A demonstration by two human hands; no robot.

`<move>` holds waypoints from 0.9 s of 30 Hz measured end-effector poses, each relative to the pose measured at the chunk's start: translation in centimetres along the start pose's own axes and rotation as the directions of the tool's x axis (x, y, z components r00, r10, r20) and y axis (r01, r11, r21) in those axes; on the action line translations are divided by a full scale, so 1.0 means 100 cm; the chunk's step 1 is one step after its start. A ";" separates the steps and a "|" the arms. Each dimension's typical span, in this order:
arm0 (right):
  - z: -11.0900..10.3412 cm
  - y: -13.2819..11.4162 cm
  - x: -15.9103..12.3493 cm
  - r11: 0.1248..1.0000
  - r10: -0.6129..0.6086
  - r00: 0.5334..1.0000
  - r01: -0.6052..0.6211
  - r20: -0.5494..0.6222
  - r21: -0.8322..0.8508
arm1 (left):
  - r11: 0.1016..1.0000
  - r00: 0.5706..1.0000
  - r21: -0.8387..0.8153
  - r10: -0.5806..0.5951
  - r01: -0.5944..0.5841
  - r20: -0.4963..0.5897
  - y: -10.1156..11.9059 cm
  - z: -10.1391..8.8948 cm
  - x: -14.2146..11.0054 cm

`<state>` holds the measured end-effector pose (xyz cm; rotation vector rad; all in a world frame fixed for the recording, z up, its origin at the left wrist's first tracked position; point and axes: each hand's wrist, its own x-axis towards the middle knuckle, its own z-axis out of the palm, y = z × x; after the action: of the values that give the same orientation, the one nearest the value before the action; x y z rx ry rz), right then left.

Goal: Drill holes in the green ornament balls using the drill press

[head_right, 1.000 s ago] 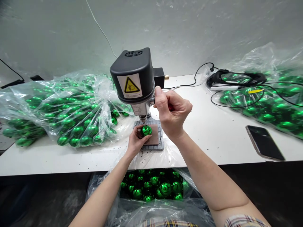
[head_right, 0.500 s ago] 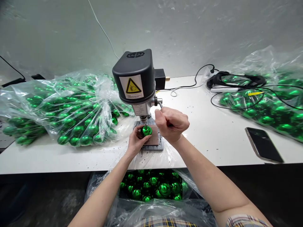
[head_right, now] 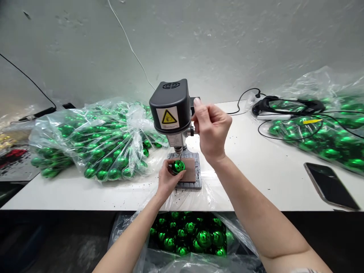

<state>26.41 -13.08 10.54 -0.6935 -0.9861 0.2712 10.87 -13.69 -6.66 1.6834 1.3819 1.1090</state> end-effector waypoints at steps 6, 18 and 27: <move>0.006 -0.003 0.023 0.991 0.137 0.989 -0.136 0.064 -0.007 | 0.953 0.864 0.234 0.053 -0.194 0.501 0.011 -0.050 -0.043; 0.005 -0.002 0.018 0.992 0.127 0.991 -0.127 0.036 -0.004 | 0.751 0.994 0.651 0.093 -0.111 0.062 -0.046 -0.060 0.160; 0.005 -0.003 0.018 0.994 0.111 0.993 -0.110 0.043 -0.018 | 0.942 0.989 0.330 -0.015 0.063 -0.146 -0.039 -0.081 0.136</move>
<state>26.95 -12.18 12.10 -0.7605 -0.9943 0.3777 2.86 0.30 -4.37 1.8288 1.7687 1.0304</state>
